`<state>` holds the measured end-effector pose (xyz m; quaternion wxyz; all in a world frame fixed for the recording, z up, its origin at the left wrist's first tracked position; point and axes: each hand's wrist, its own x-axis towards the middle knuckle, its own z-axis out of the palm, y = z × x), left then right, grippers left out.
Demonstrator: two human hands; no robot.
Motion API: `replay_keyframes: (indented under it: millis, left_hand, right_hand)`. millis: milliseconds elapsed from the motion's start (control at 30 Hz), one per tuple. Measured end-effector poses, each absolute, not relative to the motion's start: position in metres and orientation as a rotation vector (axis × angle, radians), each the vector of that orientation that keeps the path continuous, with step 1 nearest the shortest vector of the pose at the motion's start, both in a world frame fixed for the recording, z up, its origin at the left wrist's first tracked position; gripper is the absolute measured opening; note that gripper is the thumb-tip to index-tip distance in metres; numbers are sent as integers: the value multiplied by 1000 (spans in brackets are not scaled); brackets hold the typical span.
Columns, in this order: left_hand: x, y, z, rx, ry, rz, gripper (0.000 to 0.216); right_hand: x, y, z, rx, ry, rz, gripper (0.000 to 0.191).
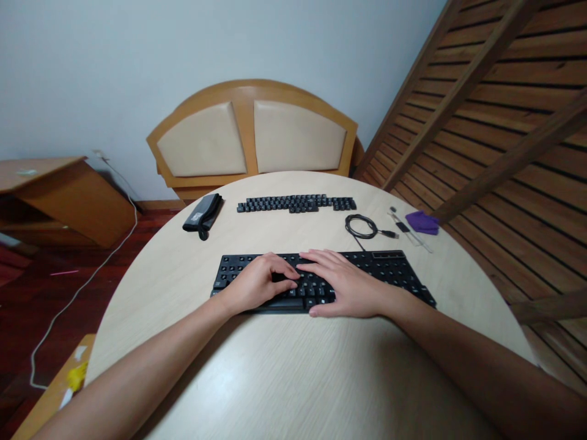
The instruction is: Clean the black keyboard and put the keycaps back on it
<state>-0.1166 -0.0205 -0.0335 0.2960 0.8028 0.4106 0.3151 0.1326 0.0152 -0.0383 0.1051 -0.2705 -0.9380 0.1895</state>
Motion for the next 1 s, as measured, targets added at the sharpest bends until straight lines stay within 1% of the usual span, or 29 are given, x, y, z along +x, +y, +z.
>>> replay_keyframes:
  millis: [167,367,500,700,833,1000]
  left_hand:
    - [-116,-22,-33,2166,1103,825,9]
    - [-116,-24,-29,2245,1095,723,11]
    - [-116,-24,-30,2233,1072,736,13]
    - [-115,-23,-33,2218,1133,718,12]
    - [-115,-24,-31,2242,1117,711,4]
    - [-115,-24,-29,2220,1121,698,9]
  right_hand:
    - [133,16,-39,-788,-2746,587,88]
    - [133,15,-37,-802,-2759,572,88]
    - [133,15,-38,-803,-2773,553,88]
    - [134,16,-39,-770,-2729,592,87]
    - [133,16,-38,-779,-2738,585,86]
    - [132,15,-37,-799,-2758,583,88]
